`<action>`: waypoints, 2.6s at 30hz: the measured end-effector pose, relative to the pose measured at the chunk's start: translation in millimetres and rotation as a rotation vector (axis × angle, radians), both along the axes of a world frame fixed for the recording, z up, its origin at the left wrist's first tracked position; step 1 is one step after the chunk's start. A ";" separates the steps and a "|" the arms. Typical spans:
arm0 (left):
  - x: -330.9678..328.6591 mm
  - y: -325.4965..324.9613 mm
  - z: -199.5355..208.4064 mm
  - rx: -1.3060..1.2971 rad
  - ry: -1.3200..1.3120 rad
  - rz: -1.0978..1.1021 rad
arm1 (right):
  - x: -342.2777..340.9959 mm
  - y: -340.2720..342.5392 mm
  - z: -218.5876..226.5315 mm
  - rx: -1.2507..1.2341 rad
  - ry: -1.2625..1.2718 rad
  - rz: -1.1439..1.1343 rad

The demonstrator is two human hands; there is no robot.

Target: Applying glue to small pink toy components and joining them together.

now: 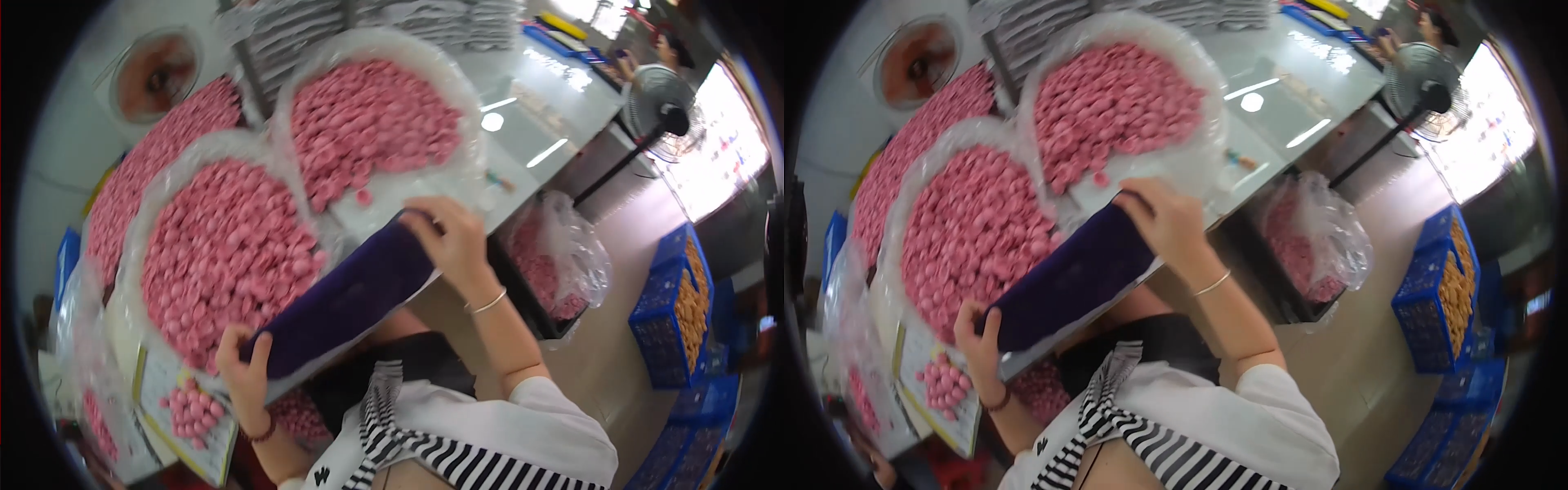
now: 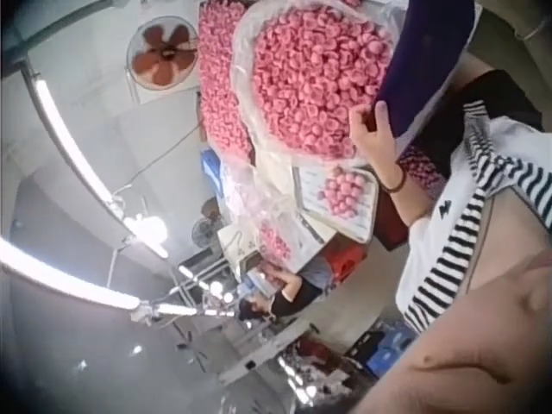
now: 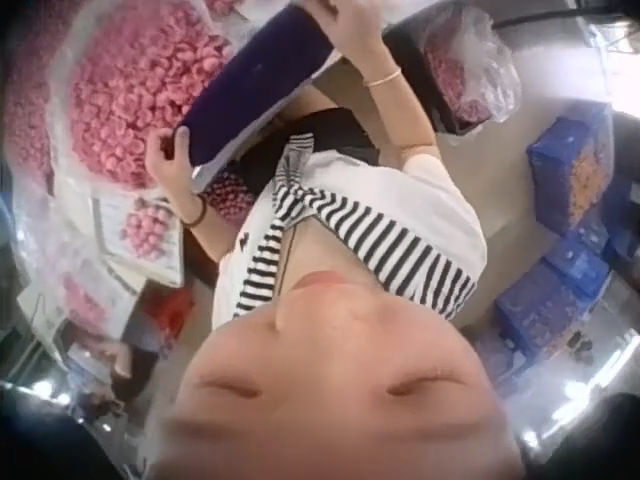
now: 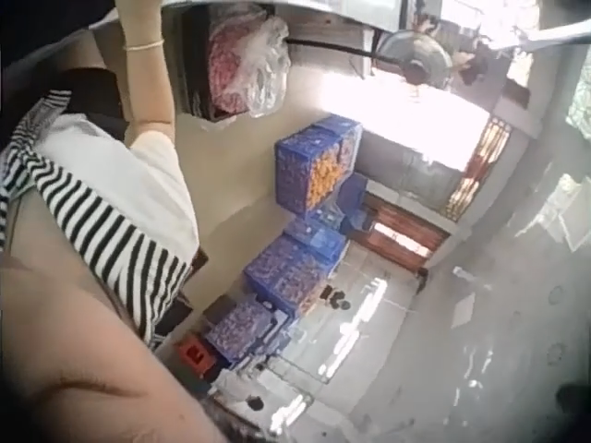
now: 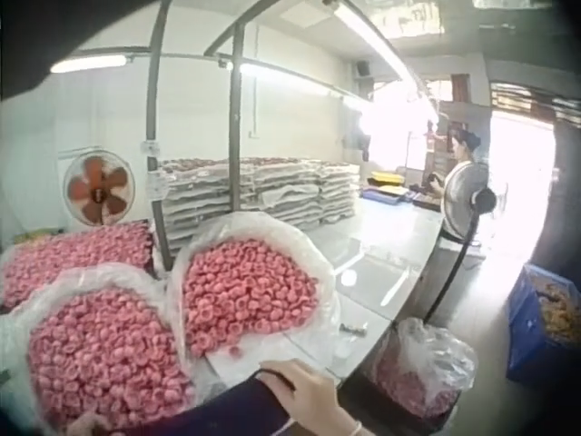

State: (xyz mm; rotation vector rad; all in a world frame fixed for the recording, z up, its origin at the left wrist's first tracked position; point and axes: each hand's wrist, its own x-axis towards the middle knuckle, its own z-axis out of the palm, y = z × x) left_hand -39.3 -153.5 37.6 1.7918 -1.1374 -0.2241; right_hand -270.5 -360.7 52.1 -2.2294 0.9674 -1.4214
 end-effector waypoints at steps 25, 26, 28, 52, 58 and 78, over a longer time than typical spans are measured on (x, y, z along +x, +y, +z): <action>32.2 15.0 -11.5 -0.202 0.044 0.154 | 16.2 -1.4 -45.7 0.361 0.018 0.350; 31.1 16.1 -9.0 -0.201 0.046 0.153 | 16.0 0.4 -43.1 0.176 0.099 0.273; 29.1 18.1 -5.1 -0.157 0.002 0.185 | 15.6 1.8 -38.8 0.051 0.197 0.213; 42.7 10.9 -3.8 -0.057 0.107 0.020 | 14.5 -8.4 -11.0 0.699 -0.290 0.505; 13.3 -5.4 -11.8 -0.168 0.803 -0.103 | 30.2 11.3 -28.5 0.938 -0.475 0.463; -65.2 -34.1 -13.3 -0.136 0.877 -0.390 | 30.4 89.3 -11.5 0.146 -0.245 0.527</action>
